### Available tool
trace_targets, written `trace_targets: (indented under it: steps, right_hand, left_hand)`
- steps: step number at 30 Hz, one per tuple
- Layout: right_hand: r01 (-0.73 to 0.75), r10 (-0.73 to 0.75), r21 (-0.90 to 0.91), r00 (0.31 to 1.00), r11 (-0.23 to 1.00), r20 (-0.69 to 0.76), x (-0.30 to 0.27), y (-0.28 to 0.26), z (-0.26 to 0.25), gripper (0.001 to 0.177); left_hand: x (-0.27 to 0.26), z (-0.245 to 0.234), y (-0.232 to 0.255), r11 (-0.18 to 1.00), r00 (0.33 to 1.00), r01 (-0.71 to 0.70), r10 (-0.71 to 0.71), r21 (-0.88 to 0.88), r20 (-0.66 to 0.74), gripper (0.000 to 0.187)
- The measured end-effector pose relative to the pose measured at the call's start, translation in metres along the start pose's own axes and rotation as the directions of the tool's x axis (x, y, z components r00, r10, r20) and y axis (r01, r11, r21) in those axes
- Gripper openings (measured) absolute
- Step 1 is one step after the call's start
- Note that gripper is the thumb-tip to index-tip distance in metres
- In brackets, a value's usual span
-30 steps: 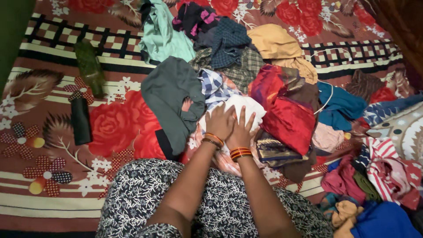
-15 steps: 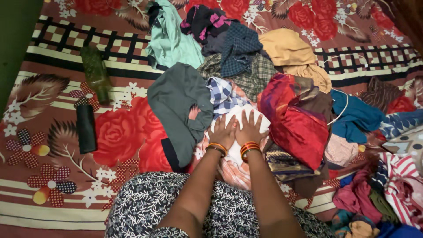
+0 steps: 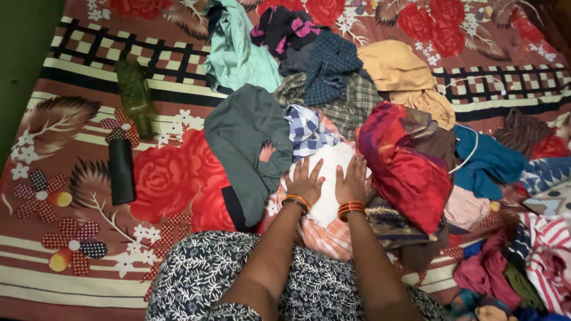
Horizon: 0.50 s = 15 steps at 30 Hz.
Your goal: The person folds items of clothing by hand while sitting on a bed, including a blue shirt, a white top, and a checkered garment, smoothing them out and stacking them.
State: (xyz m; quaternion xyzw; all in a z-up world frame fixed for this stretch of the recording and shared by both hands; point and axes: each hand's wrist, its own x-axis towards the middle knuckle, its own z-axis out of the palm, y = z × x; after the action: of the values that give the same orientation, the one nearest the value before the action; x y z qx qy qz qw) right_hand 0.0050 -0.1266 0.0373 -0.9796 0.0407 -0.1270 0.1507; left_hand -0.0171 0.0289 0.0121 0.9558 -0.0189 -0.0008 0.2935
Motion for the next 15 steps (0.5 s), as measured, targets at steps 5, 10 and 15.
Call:
trace_targets:
  steps: [5,10,15]
  right_hand:
    - [-0.01,0.013,0.031,0.995,0.999,-0.103,-0.046,0.003,0.011,0.096]
    - [-0.152,0.314,0.819,0.949,0.554,-0.036,-0.083,-0.03,-0.021,0.121]
    - [-0.194,0.308,0.947,0.945,0.258,0.11,-0.081,-0.05,-0.064,0.093]
  left_hand:
    - [0.003,0.002,-0.003,1.0,0.999,0.001,-0.001,0.017,0.033,0.062]
    - [-0.002,0.007,-0.012,0.998,0.999,-0.006,0.004,-0.063,-0.032,0.064]
    - [-0.001,0.013,-0.026,0.96,0.975,-0.106,0.049,-0.258,-0.218,0.062]
